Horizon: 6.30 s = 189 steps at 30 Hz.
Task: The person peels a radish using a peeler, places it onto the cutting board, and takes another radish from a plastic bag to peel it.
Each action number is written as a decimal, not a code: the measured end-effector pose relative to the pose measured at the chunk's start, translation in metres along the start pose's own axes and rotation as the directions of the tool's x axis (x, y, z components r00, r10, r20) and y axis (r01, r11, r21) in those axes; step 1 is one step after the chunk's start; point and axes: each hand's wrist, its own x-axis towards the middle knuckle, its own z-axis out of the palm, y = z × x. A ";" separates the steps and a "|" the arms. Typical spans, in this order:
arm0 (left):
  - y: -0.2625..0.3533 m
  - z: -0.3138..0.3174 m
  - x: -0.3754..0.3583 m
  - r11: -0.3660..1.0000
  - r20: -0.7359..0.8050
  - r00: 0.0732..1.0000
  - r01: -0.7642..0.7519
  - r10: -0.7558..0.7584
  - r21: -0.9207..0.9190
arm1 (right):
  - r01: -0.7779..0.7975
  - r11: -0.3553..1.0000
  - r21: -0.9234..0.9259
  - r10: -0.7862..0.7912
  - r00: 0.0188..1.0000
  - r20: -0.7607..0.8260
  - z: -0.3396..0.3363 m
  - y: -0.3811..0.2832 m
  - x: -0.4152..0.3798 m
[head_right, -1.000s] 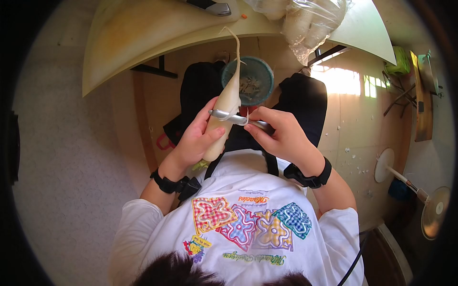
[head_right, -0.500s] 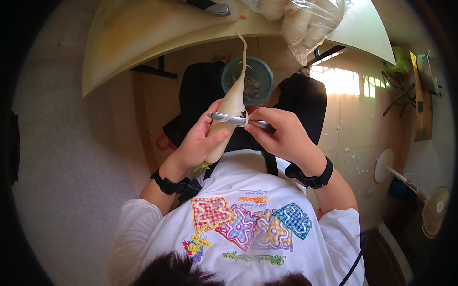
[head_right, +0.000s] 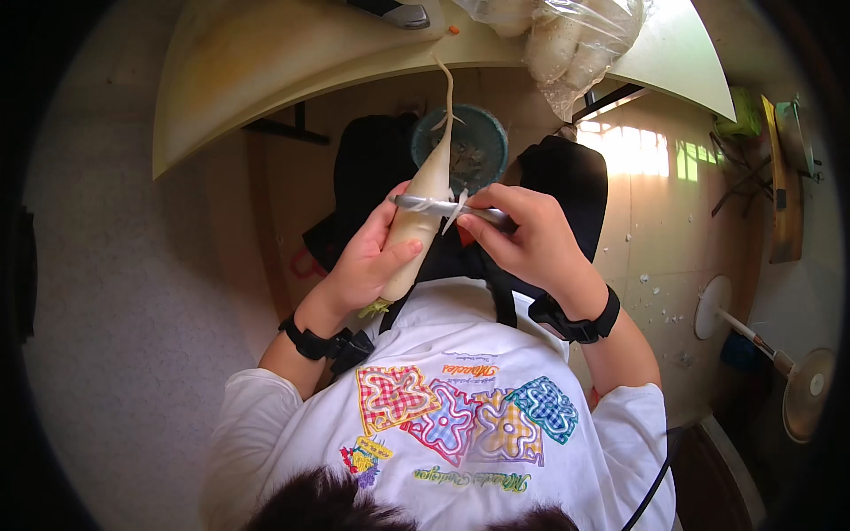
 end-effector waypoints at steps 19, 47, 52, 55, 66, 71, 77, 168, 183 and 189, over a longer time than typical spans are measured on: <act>0.001 0.000 -0.005 0.999 0.126 0.992 0.023 -0.019 -0.031 | -0.040 0.993 -0.109 0.023 0.988 -0.156 -0.013 0.015 0.007; 0.003 0.006 -0.013 0.998 0.174 0.984 0.018 -0.028 0.060 | -0.058 0.978 -0.200 0.003 0.964 -0.266 -0.026 0.042 0.012; 0.003 0.006 -0.013 0.997 0.174 0.984 0.016 -0.029 0.075 | -0.070 0.982 -0.173 0.021 0.962 -0.272 -0.027 0.040 0.012; 0.005 0.007 -0.013 0.998 0.178 0.983 0.037 -0.043 0.041 | -0.069 0.981 -0.180 0.015 0.959 -0.283 -0.026 0.047 0.012; 0.005 0.002 -0.009 0.999 0.066 0.997 -0.031 0.031 0.009 | -0.201 0.980 0.009 0.189 0.905 -0.381 -0.026 0.046 0.003; 0.003 -0.002 -0.001 1.000 0.027 1.000 0.016 -0.015 -0.026 | -0.202 0.978 0.055 0.210 0.929 -0.306 -0.022 0.025 -0.007; -0.002 -0.003 0.003 0.999 0.007 1.000 0.021 -0.020 -0.027 | -0.131 0.989 0.071 0.141 0.978 -0.156 -0.003 0.008 -0.015; -0.001 -0.001 -0.017 0.986 0.146 0.989 -0.023 -0.001 0.164 | -0.091 0.980 -0.177 0.030 0.947 -0.320 -0.020 0.039 0.016; -0.009 0.000 -0.012 0.984 0.103 0.993 -0.081 0.065 0.158 | -0.161 0.984 -0.070 0.120 0.908 -0.402 -0.019 0.041 0.012; -0.012 0.002 -0.008 0.997 -0.034 0.999 -0.012 0.015 0.073 | -0.118 0.958 0.261 0.190 0.943 -0.271 -0.015 0.018 -0.006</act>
